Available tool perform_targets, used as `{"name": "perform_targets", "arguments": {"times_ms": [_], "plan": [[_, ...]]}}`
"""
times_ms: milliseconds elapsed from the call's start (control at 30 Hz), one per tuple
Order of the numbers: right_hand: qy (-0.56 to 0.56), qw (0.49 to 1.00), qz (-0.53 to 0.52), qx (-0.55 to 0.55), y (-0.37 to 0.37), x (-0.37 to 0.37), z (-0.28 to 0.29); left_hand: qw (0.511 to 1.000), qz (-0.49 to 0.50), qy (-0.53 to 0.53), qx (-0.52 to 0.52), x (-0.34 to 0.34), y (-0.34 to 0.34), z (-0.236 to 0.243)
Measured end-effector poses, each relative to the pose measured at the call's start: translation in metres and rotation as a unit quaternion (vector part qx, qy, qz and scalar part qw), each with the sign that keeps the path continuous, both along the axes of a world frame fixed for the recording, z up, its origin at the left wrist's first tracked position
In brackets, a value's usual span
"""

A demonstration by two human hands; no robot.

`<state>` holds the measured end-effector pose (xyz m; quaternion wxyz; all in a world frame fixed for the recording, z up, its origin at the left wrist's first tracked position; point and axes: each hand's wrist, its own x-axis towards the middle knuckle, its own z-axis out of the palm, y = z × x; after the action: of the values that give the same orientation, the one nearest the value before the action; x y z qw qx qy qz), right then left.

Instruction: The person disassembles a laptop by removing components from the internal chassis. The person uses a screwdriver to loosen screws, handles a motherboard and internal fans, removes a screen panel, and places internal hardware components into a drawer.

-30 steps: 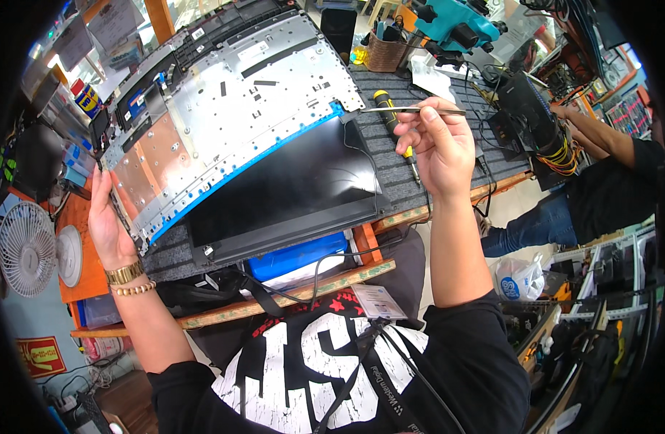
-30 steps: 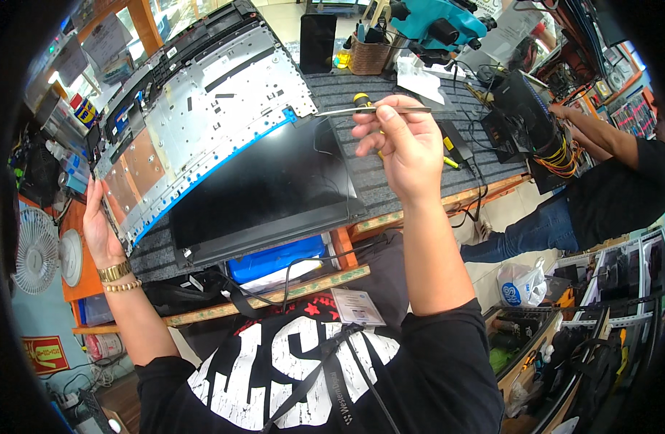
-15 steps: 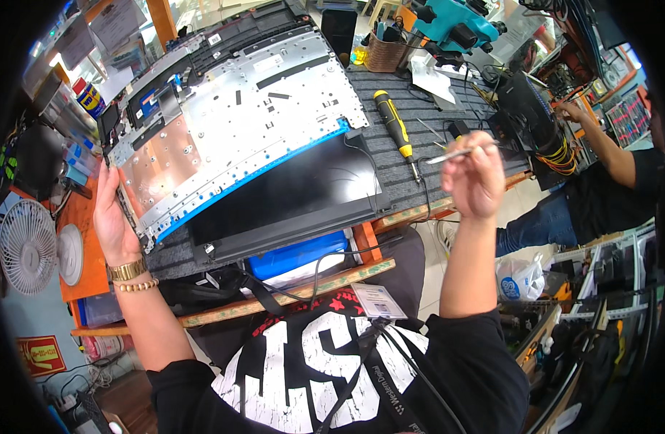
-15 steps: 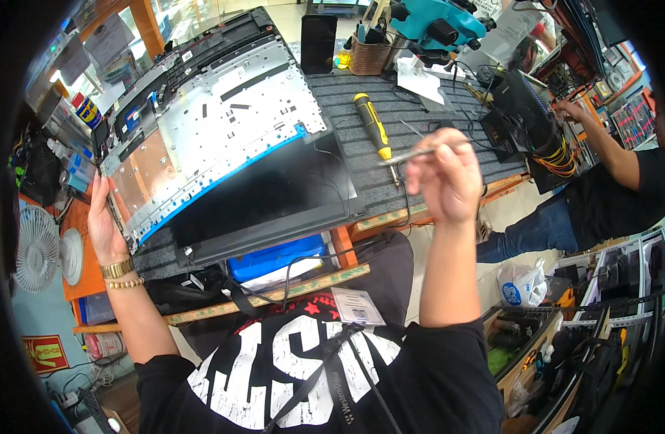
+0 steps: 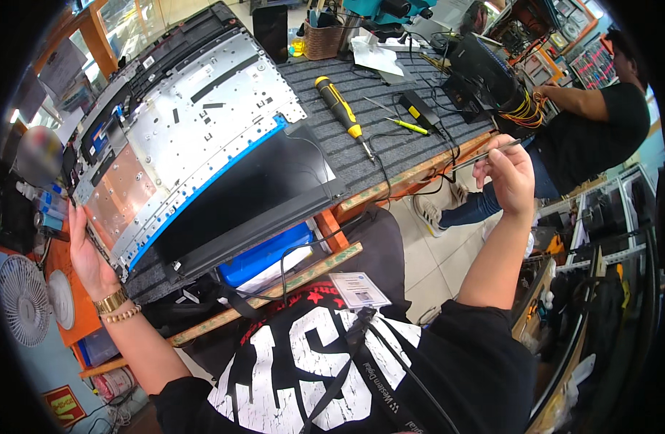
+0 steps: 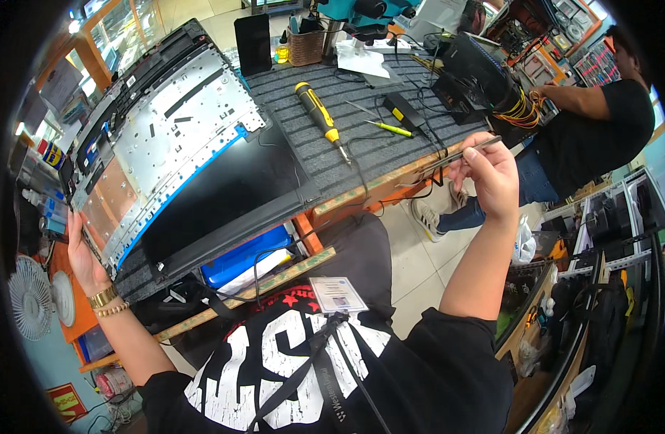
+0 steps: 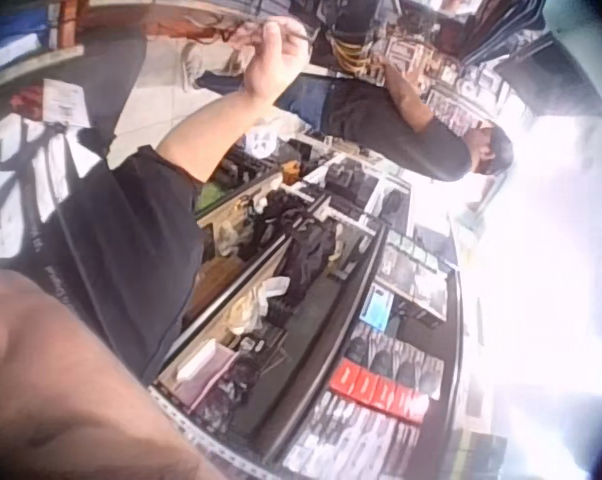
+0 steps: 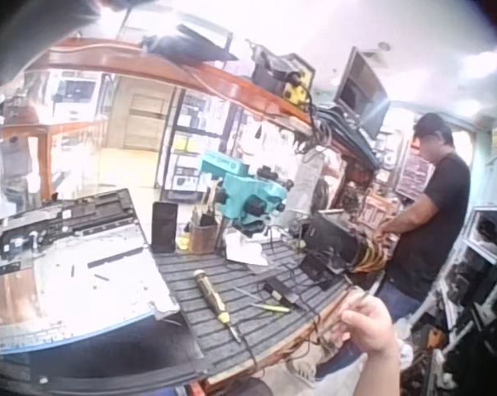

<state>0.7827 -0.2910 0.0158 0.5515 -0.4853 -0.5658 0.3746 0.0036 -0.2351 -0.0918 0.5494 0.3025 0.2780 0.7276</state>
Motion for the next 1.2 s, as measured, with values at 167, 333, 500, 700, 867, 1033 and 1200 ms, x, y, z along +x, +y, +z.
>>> {"name": "perform_targets", "arguments": {"times_ms": [167, 333, 500, 700, 867, 1033, 1200], "plan": [[-0.024, 0.998, -0.013, -0.055, 0.017, -0.022, -0.01, 0.999, 0.031, -0.003, 0.011, 0.005, 0.006, -0.005], [-0.2, 0.966, 0.013, -0.161, 0.059, -0.078, -0.033, 0.998, 0.045, 0.014, 0.051, 0.02, 0.0, 0.006], [-0.387, 0.915, -0.03, -0.111, 0.123, -0.097, -0.069, 0.993, 0.097, 0.034, 0.066, 0.032, -0.002, 0.011], [-0.394, 0.894, -0.157, 0.141, 0.155, -0.137, -0.079, 0.988, 0.119, 0.026, 0.096, 0.04, -0.008, 0.021], [-0.226, 0.971, -0.055, 0.051, 0.142, -0.175, -0.076, 0.986, 0.072, 0.03, 0.144, 0.046, -0.011, 0.03], [-0.238, 0.971, -0.001, 0.002, 0.114, -0.201, -0.088, 0.985, 0.064, 0.03, 0.159, 0.045, -0.011, 0.03], [-0.324, 0.937, 0.017, -0.132, 0.089, -0.208, -0.081, 0.984, 0.065, 0.056, 0.156, 0.042, -0.012, 0.029]]}}
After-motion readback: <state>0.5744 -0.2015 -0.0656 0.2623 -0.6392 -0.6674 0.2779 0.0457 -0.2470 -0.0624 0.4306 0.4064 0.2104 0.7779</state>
